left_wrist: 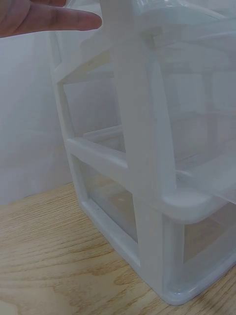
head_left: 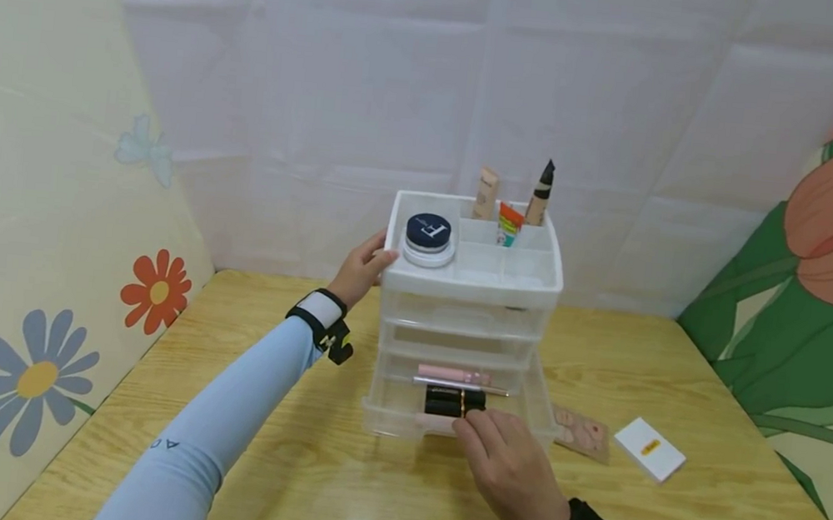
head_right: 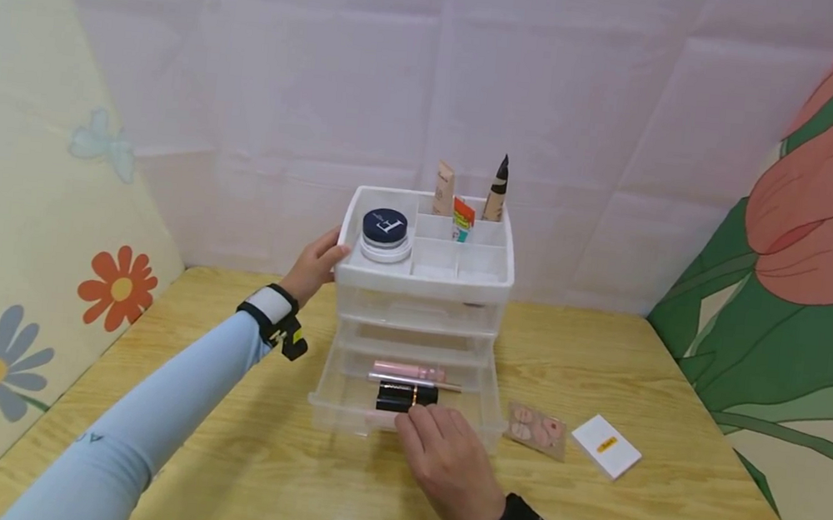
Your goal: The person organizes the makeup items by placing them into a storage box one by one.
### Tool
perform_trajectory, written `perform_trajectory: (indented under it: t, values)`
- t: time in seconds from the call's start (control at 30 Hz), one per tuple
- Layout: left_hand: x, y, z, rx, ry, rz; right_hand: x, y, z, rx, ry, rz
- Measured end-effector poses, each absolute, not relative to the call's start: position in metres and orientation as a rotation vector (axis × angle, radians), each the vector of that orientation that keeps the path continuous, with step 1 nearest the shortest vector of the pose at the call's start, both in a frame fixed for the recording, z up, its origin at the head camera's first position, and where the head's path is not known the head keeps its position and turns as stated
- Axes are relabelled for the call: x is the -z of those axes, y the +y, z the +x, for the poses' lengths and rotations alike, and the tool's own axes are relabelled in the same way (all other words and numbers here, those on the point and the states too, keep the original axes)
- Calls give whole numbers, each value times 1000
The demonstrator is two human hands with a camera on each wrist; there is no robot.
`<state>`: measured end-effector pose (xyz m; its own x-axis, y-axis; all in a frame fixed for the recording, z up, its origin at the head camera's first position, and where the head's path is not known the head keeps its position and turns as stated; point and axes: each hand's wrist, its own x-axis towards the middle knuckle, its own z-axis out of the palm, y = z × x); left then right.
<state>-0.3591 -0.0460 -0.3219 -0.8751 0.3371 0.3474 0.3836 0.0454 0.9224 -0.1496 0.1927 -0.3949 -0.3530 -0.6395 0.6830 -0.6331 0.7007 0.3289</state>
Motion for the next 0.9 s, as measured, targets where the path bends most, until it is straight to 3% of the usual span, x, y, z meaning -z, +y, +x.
perform_trajectory:
  t: [0.9]
  values:
    - [323, -46, -360, 1998, -2262, -778, 395, 195, -177, -18, -2075, 921]
